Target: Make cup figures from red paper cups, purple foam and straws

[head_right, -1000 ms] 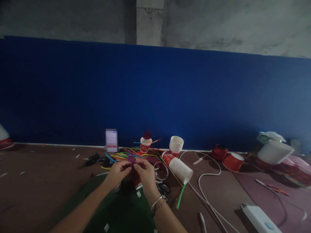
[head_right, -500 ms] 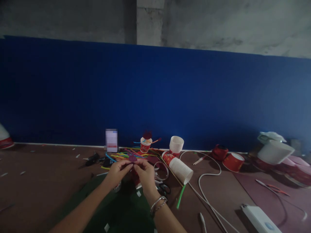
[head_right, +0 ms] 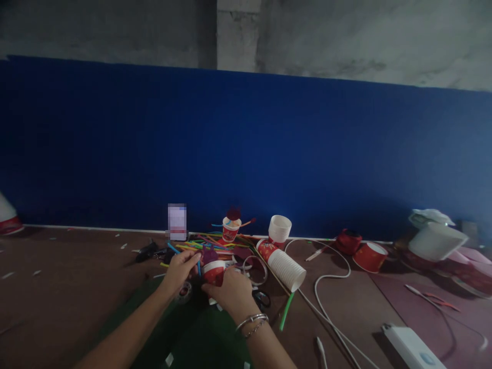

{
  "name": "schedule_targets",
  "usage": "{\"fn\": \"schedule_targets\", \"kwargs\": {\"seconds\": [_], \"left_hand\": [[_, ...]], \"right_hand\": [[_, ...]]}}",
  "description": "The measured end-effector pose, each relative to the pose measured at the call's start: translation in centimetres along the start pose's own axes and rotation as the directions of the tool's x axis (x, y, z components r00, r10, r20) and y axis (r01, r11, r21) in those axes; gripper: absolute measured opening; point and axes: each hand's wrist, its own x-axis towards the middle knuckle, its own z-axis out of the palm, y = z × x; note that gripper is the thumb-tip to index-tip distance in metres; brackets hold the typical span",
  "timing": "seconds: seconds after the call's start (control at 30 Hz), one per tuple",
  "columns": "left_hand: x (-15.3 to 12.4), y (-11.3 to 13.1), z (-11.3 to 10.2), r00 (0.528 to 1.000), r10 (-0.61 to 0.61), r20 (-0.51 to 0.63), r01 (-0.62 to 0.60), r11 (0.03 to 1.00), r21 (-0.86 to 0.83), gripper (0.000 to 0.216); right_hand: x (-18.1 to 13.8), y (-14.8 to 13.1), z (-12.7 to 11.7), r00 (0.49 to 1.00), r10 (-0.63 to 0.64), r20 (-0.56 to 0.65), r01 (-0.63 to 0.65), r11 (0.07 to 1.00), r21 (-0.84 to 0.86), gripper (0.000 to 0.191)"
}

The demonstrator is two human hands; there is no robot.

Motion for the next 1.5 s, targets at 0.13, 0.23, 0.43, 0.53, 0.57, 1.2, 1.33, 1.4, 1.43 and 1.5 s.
{"fn": "schedule_targets", "kwargs": {"seconds": [0.13,0.23,0.43,0.53,0.57,1.2,1.33,1.4,1.43,1.5], "left_hand": [[0.2,0.2,-0.3,0.998,-0.066,-0.002,0.066,0.995,-0.073,0.035],[0.4,0.6,-0.6,0.995,-0.098,-0.023,0.094,0.985,-0.142,0.036],[0.3,1.6,-0.8,0.99,-0.076,-0.123,0.055,0.985,-0.162,0.034],[0.2,1.9,-0.8,0.978,-0.05,-0.202,0.017,0.987,-0.163,0.033],[0.2,1.9,-0.8,0.978,-0.039,-0.206,0.005,0.986,-0.167,0.034],[0.3,2.4,-1.3,0.992,0.072,-0.106,-0.091,0.978,-0.187,0.031],[0.5,1.9,-1.4,0.986,0.103,-0.133,-0.124,0.98,-0.159,0.03],[0.6,1.7,-1.4,0.984,0.109,-0.144,-0.127,0.984,-0.122,0.03],[0.6,1.7,-1.4,0.983,0.111,-0.145,-0.127,0.986,-0.111,0.03],[0.5,1.8,-1.4,0.985,0.118,-0.125,-0.13,0.987,-0.093,0.029]], "right_hand": [[0.1,-0.3,0.3,0.999,-0.019,-0.029,0.021,0.997,0.076,0.041],[0.1,-0.7,0.3,0.997,-0.009,-0.073,0.018,0.993,0.12,0.049],[-0.1,-1.2,0.6,0.987,-0.037,-0.156,0.056,0.991,0.123,0.051],[0.0,-1.1,0.9,0.974,-0.069,-0.217,0.095,0.989,0.111,0.046],[0.0,-1.0,0.9,0.97,-0.076,-0.232,0.103,0.989,0.106,0.045],[0.5,-0.3,0.2,0.966,-0.185,-0.18,0.239,0.903,0.357,0.051],[1.3,0.0,-0.1,0.986,-0.059,-0.153,0.152,0.676,0.721,0.039],[1.7,0.3,0.0,0.985,0.073,-0.154,0.09,0.545,0.834,0.046],[1.9,0.5,0.1,0.98,0.118,-0.161,0.081,0.504,0.86,0.047],[2.3,0.9,0.2,0.971,0.133,-0.2,0.113,0.481,0.869,0.047]]}}
